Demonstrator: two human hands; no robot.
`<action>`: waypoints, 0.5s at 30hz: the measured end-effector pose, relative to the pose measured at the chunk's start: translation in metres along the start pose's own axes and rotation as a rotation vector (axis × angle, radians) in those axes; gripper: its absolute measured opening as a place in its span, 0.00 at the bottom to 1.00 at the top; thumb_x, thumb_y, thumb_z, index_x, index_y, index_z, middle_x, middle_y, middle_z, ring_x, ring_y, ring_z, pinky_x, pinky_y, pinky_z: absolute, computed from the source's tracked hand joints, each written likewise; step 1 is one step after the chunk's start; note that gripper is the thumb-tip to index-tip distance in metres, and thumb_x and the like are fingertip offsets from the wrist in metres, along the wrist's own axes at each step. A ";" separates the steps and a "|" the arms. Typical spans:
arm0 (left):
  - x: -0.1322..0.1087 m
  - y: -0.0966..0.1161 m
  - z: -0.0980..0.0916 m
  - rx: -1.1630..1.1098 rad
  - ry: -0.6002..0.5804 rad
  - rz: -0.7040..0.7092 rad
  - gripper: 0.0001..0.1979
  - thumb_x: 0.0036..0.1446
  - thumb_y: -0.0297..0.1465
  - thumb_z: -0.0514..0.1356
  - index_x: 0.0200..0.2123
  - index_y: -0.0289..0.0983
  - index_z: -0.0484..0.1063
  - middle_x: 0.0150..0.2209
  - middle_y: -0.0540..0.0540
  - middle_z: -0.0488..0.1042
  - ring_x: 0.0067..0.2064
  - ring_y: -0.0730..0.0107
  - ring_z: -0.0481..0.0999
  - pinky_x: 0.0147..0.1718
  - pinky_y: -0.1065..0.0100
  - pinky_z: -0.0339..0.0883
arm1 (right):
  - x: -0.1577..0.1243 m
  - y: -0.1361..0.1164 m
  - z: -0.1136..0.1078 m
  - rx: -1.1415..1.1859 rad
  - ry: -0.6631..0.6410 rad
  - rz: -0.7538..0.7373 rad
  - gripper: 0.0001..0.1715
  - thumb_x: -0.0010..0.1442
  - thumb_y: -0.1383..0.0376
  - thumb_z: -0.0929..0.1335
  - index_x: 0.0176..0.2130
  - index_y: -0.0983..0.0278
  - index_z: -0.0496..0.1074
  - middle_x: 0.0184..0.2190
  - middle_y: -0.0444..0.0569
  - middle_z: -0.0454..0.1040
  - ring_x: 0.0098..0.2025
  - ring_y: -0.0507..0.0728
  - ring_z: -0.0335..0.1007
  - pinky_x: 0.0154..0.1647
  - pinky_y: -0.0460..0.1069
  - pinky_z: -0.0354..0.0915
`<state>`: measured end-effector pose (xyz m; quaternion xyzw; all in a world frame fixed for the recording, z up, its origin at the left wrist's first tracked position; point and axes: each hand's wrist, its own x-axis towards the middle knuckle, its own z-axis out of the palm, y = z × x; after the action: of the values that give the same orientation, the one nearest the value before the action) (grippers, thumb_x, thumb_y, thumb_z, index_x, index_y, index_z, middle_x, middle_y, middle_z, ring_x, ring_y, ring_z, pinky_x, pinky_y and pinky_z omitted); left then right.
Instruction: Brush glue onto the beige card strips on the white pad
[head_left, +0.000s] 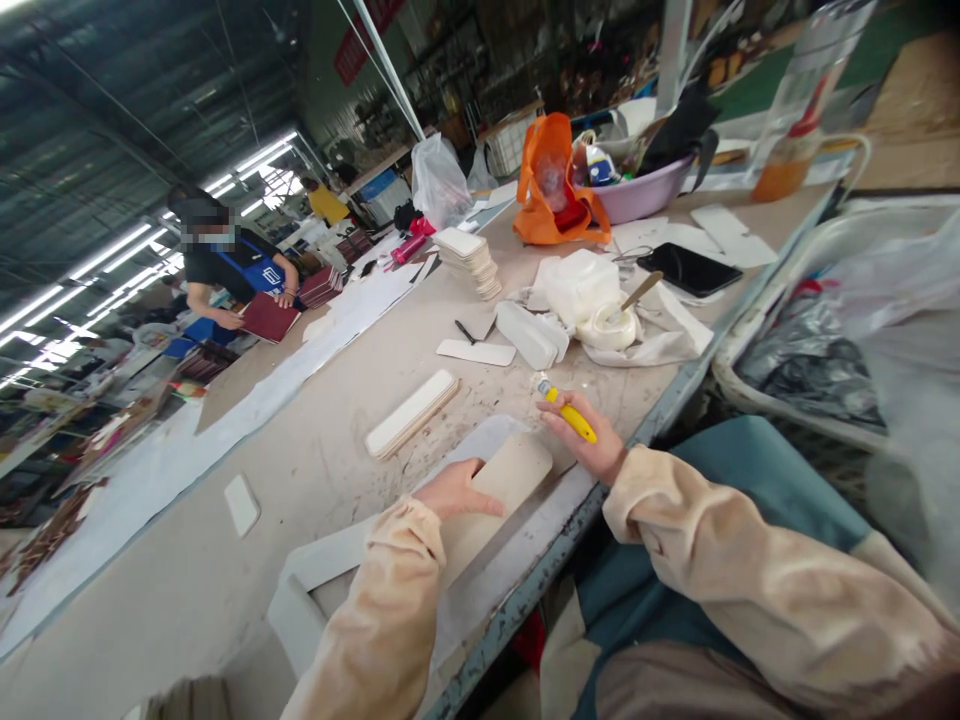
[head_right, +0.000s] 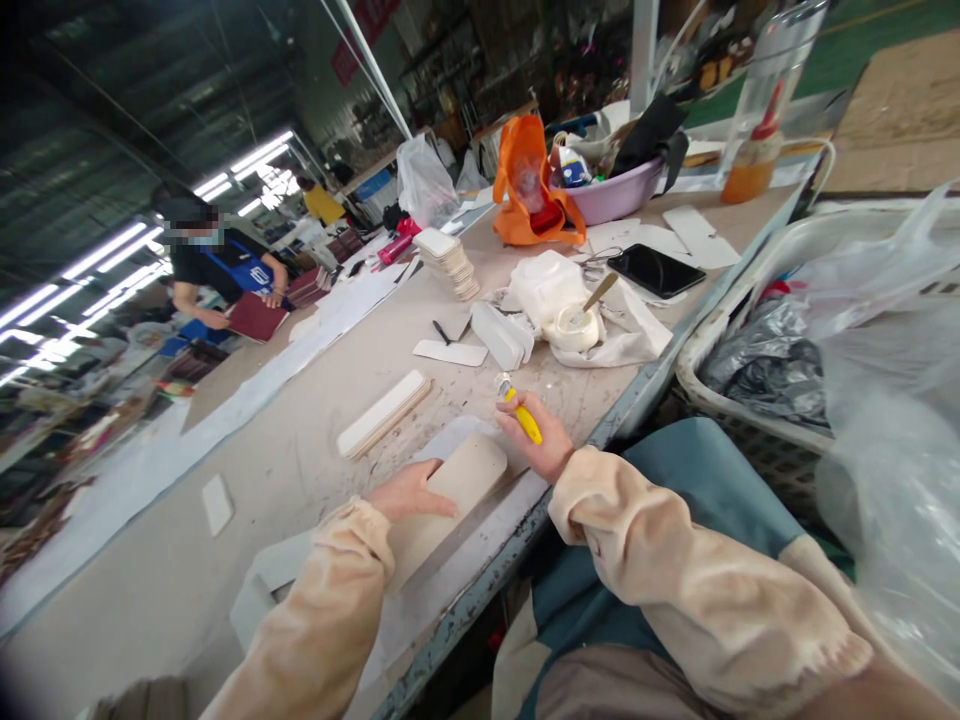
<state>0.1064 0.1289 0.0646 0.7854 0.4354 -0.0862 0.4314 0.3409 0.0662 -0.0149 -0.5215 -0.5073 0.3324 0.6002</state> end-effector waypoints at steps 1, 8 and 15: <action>0.000 0.001 0.001 0.030 0.048 0.002 0.31 0.38 0.45 0.70 0.46 0.38 0.74 0.42 0.47 0.78 0.44 0.56 0.76 0.43 0.61 0.69 | 0.000 0.001 -0.001 -0.075 -0.018 -0.015 0.15 0.63 0.52 0.64 0.44 0.58 0.59 0.48 0.50 0.75 0.50 0.58 0.74 0.50 0.57 0.69; -0.032 -0.005 0.014 0.164 0.456 0.042 0.28 0.51 0.42 0.64 0.54 0.38 0.68 0.57 0.40 0.68 0.59 0.55 0.66 0.60 0.58 0.56 | -0.003 0.006 -0.002 -0.369 -0.082 -0.101 0.12 0.63 0.56 0.64 0.44 0.57 0.61 0.50 0.51 0.75 0.49 0.63 0.74 0.48 0.59 0.70; -0.124 -0.048 0.106 -0.123 1.293 -0.402 0.28 0.66 0.43 0.40 0.65 0.39 0.47 0.66 0.38 0.52 0.68 0.56 0.51 0.65 0.52 0.47 | -0.003 0.003 0.000 -0.333 -0.116 -0.070 0.15 0.61 0.54 0.65 0.44 0.57 0.60 0.50 0.53 0.74 0.50 0.64 0.73 0.49 0.60 0.69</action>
<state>0.0206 -0.0146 0.0345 0.5568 0.7475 0.3470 0.1039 0.3408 0.0643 -0.0187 -0.5757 -0.6070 0.2521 0.4864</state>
